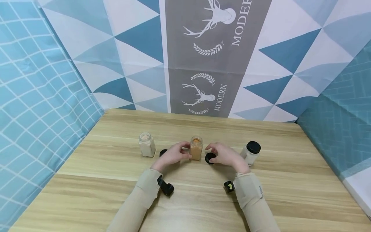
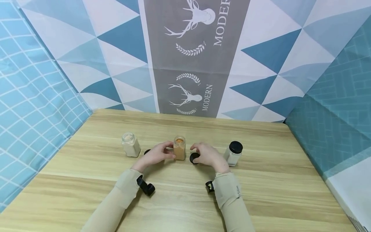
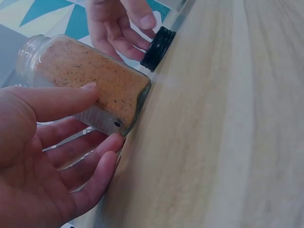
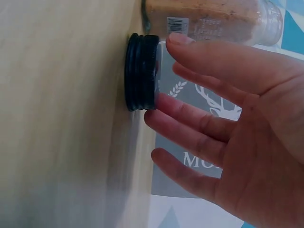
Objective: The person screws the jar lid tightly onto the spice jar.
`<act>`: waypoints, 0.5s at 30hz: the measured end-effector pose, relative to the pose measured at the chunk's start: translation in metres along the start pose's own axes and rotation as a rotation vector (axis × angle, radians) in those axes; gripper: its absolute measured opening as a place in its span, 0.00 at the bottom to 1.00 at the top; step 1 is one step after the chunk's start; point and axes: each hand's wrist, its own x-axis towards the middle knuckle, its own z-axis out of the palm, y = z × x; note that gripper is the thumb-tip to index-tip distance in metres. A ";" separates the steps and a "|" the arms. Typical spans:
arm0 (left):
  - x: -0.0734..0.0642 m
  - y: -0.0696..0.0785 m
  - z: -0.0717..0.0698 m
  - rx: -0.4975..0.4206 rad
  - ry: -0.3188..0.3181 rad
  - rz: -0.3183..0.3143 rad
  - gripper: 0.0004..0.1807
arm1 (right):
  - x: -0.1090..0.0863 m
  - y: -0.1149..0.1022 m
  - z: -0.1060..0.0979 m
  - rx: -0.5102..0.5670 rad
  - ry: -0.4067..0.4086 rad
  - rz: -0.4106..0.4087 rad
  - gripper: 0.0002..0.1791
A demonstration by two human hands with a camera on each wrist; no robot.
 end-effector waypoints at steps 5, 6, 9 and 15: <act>0.002 0.000 0.004 -0.022 -0.007 0.000 0.24 | -0.003 0.002 0.002 -0.026 -0.016 0.040 0.27; 0.002 0.001 0.004 -0.026 -0.010 0.000 0.25 | -0.003 0.003 0.004 -0.034 -0.016 0.043 0.27; 0.001 0.000 0.003 -0.040 -0.019 0.002 0.25 | -0.002 0.003 0.008 -0.069 -0.008 0.047 0.26; 0.000 0.000 0.000 -0.038 -0.015 -0.013 0.25 | -0.001 -0.001 0.011 -0.089 0.006 0.037 0.24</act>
